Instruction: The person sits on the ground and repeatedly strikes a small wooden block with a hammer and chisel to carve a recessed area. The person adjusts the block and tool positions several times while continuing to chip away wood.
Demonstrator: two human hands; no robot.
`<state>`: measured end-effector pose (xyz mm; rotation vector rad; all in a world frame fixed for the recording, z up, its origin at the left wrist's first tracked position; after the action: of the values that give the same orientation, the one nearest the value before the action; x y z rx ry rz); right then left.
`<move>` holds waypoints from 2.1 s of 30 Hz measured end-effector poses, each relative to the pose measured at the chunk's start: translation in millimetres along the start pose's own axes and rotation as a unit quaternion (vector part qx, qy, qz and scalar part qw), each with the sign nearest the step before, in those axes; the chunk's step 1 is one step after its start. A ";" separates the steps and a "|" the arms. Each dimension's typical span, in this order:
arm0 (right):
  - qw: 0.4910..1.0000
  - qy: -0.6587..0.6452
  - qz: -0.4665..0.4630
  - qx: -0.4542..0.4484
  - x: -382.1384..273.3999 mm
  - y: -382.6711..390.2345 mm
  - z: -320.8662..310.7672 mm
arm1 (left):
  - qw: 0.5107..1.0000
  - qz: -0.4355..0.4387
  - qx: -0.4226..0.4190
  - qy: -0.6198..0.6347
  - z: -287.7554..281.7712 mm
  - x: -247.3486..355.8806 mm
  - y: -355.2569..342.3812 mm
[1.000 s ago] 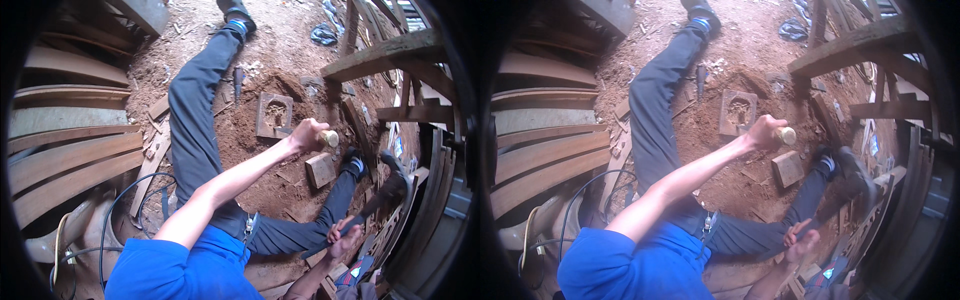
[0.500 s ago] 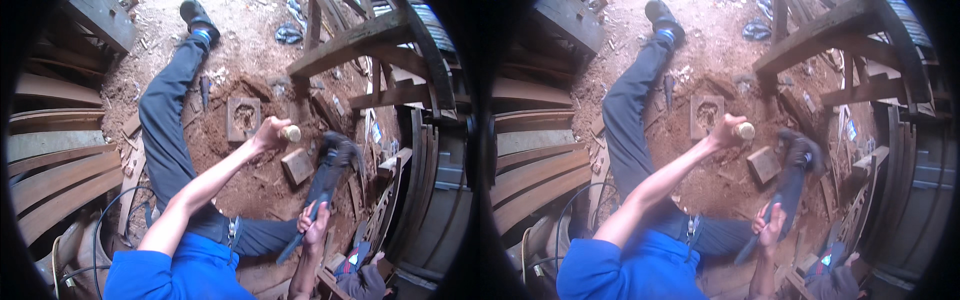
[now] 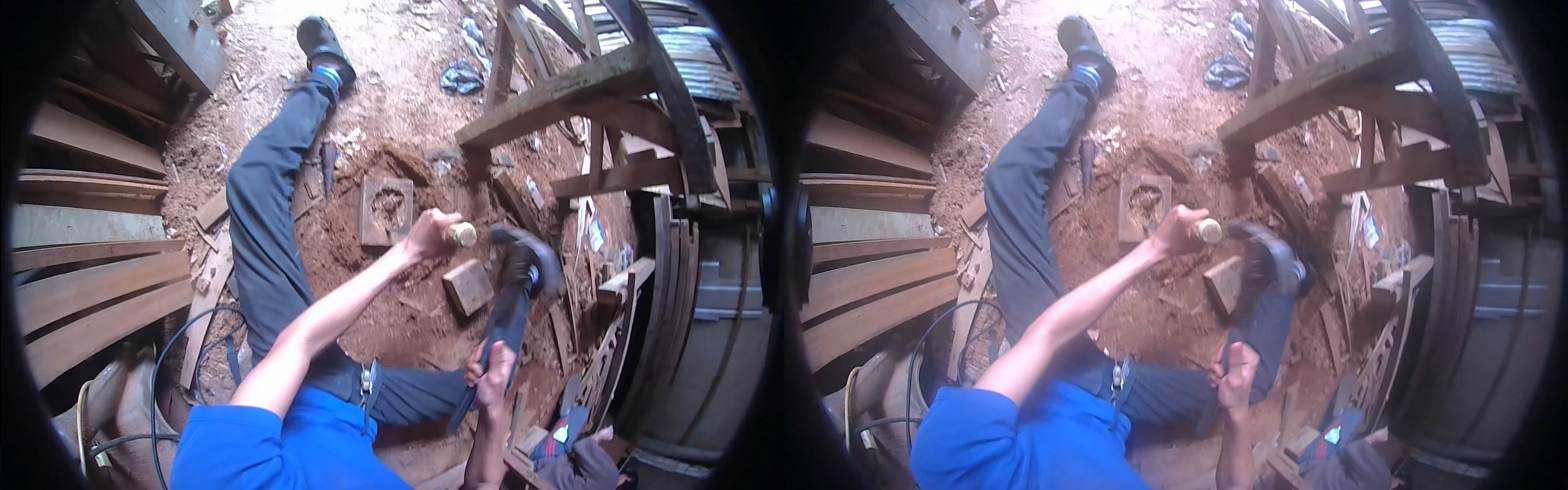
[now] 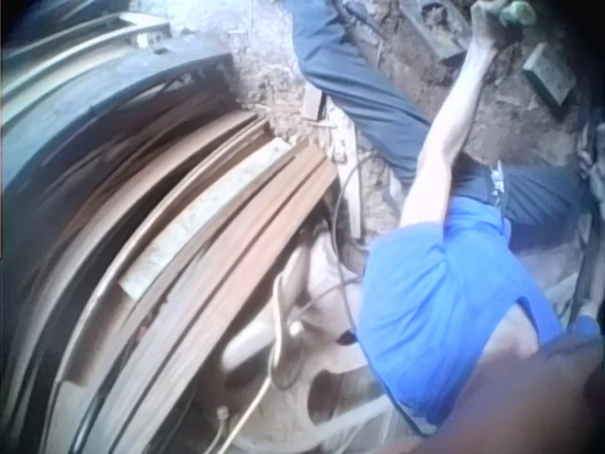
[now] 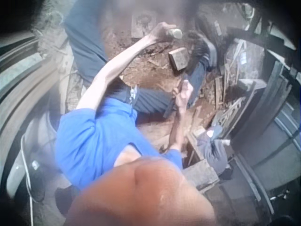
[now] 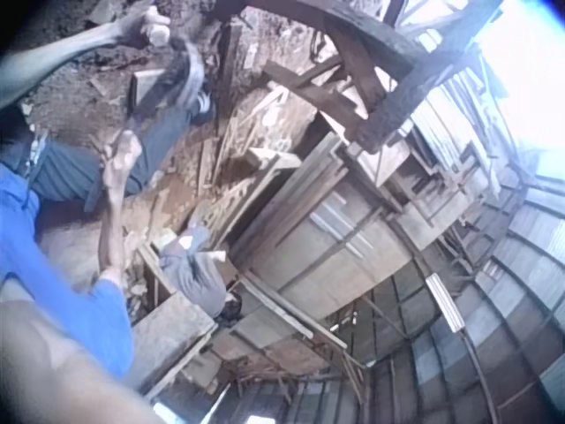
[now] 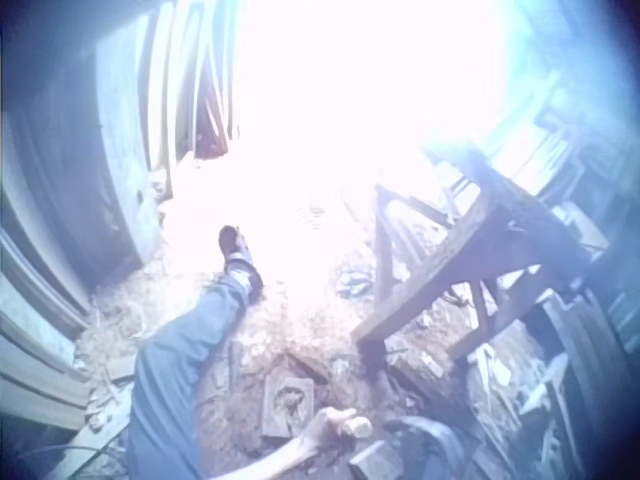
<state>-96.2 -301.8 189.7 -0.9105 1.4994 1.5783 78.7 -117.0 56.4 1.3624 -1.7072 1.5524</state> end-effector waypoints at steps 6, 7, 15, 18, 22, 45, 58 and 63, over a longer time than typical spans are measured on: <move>0.912 -0.176 -0.342 -0.141 -90.3 30.4 9.5 | 0.997 -0.052 -0.045 0.026 5.7 -16.4 4.9; 0.931 -0.148 -0.318 -0.102 -80.7 22.1 8.7 | 0.999 -0.031 -0.030 0.029 3.5 -13.8 4.5; 0.998 -0.063 0.002 0.011 19.1 -22.8 -20.1 | 0.997 0.045 0.055 -0.004 -22.7 1.5 0.4; 0.982 -0.109 -0.145 -0.050 -41.3 -6.1 -18.4 | 0.999 -0.013 -0.023 0.024 -11.1 -8.1 -1.0; 0.911 -0.170 -0.370 -0.072 -80.9 13.5 -2.8 | 1.000 -0.022 -0.017 0.000 -4.6 -12.5 1.8; 0.994 0.094 0.061 -0.016 6.5 -37.6 12.7 | 0.999 -0.020 0.038 -0.029 -22.9 -8.4 -5.7; 0.913 -0.121 -0.356 -0.157 -74.9 -8.2 21.6 | 0.999 -0.012 0.039 -0.009 -18.2 -14.9 -7.0; 0.996 0.084 0.005 -0.010 24.3 -39.4 6.2 | 1.000 -0.003 0.029 0.006 -24.7 -10.9 -12.1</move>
<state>-72.2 -293.6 150.5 -1.0709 1.6070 1.5583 86.9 -88.8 59.4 1.3827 -1.6620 1.6144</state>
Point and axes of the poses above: each hand's wrist, its own y-axis away from the middle knuckle, its own z-axis out of the palm, x = y × z, the point moved 6 cm from there along -y, towards the middle knuckle, and after that the axes turned 13 degrees about -y, right-handed, at the moved point
